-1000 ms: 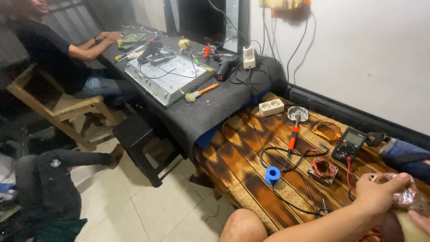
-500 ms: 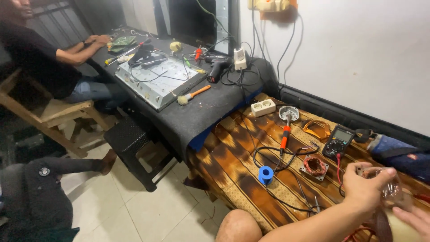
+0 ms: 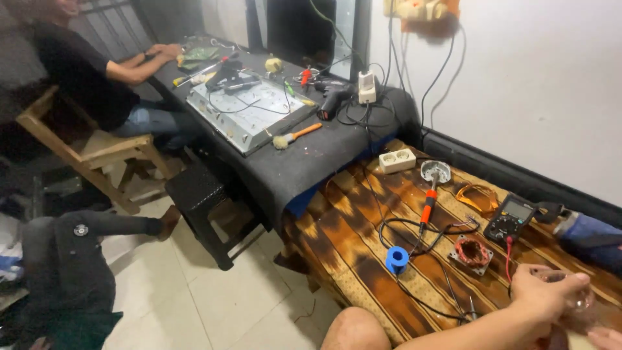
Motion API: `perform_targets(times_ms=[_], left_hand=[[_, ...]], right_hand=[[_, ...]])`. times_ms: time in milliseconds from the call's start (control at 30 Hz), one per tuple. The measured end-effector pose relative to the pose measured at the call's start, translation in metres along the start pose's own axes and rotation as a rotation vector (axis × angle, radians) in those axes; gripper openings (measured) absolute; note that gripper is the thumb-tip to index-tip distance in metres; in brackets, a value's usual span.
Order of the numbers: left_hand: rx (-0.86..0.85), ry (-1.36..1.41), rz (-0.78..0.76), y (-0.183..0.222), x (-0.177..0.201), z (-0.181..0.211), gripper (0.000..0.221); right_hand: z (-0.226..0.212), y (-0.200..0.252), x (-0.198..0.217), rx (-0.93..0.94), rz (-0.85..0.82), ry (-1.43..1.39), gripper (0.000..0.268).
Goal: Applying adhesive tape to electronic motor windings or coils on a repair bench to insulate or secure them.
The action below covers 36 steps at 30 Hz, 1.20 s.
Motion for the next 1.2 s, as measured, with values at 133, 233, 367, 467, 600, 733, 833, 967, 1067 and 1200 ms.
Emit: perform_targets(times_ms=[133,233,367,467,600,733,833,967,1067,1200], left_hand=[[0.011,-0.131,0.045,-0.030,0.004,-0.012,0.083],[0.071,-0.303,0.001,-0.021,0.011,-0.005,0.088],[-0.046,-0.473,0.037,-0.036,0.006,-0.007,0.086],[-0.143,-0.579,0.026,-0.040,-0.001,-0.006,0.088],[-0.331,-0.862,0.040,-0.030,-0.004,0.009,0.076],[-0.353,-0.968,-0.017,-0.042,0.005,0.003,0.062],[-0.625,-0.935,0.030,-0.054,0.001,-0.013,0.047],[-0.647,-0.945,0.060,-0.005,0.022,0.003,0.050],[-0.564,-0.877,0.069,0.015,0.037,0.010,0.048],[-0.244,-0.725,-0.068,0.003,0.044,-0.035,0.068]], right_hand=[[0.007,0.008,-0.003,-0.089,-0.044,0.092,0.052],[0.010,0.010,0.000,-0.159,-0.066,0.169,0.057],[0.016,0.011,-0.001,-0.267,-0.084,0.274,0.065],[0.020,0.014,-0.005,-0.350,-0.091,0.336,0.071],[0.025,0.023,-0.002,-0.486,-0.092,0.433,0.080],[-0.216,0.083,-0.063,-0.705,0.475,-0.716,0.029],[-0.252,0.091,-0.063,-0.684,0.473,-0.645,0.032],[-0.237,0.099,-0.055,-0.606,0.387,-0.351,0.041],[-0.240,0.097,-0.025,-0.543,0.264,0.076,0.033],[-0.242,0.113,-0.009,-0.585,0.082,0.456,0.027]])
Point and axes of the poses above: each hand's wrist, its own y-axis away from the middle knuckle, its own x-axis out of the back of the hand, z = x × y, the point moved 4 cm from there along -y, towards the middle knuckle, and after that the axes turned 11 degrees about -y, right-handed, at the moved point
